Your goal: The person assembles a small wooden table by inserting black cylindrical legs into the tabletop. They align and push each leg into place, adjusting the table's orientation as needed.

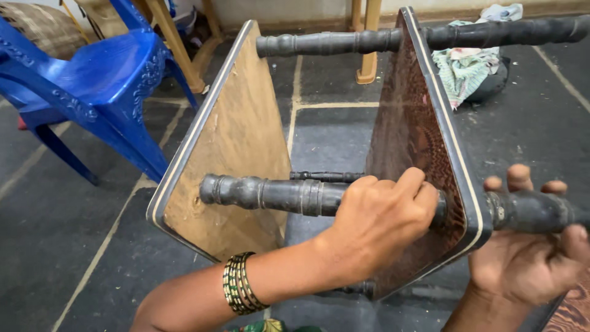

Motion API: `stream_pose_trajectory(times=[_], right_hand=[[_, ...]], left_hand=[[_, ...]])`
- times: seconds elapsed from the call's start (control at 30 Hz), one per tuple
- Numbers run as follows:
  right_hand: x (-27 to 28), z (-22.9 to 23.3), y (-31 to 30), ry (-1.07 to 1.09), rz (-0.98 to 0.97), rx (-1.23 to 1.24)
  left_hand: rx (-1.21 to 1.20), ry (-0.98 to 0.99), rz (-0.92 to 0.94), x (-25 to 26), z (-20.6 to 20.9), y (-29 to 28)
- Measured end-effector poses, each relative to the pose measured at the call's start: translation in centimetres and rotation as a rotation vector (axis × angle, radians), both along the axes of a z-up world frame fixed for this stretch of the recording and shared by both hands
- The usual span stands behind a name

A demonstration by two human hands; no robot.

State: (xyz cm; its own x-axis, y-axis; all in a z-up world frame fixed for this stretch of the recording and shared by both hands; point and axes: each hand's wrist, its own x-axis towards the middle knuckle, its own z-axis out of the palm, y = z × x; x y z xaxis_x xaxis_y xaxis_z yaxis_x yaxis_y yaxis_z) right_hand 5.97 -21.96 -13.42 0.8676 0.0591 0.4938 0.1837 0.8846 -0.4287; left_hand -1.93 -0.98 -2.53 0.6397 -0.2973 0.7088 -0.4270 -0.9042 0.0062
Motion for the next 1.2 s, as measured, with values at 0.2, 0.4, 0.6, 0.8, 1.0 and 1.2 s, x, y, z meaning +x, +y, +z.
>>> stream_pose_trajectory(times=[0.2,0.4,0.6,0.8,1.0,1.2], right_hand=[[1.0,-0.9,0.2,-0.076,-0.066,-0.042],[2.4,-3.5,-0.6,0.015,-0.165,-0.011],[0.3,0.0,0.9,-0.123,0.115,0.079],[0.5,1.0,0.6,-0.145,-0.001,0.122],[3.1,-2.8,-1.5,-0.05,-0.072,0.059],[1.4,0.3,0.2,-0.096,0.037,0.122]], left_hand=[[-0.003,-0.015,0.001,-0.1,0.4,0.1],[0.016,-0.028,0.007,0.0,0.3,0.2],[0.022,-0.024,0.015,-0.2,0.7,0.2],[0.016,-0.019,-0.004,-0.1,0.9,0.3],[0.036,-0.037,0.018,0.1,0.3,0.0],[0.029,-0.025,0.003,-0.1,0.8,0.2]])
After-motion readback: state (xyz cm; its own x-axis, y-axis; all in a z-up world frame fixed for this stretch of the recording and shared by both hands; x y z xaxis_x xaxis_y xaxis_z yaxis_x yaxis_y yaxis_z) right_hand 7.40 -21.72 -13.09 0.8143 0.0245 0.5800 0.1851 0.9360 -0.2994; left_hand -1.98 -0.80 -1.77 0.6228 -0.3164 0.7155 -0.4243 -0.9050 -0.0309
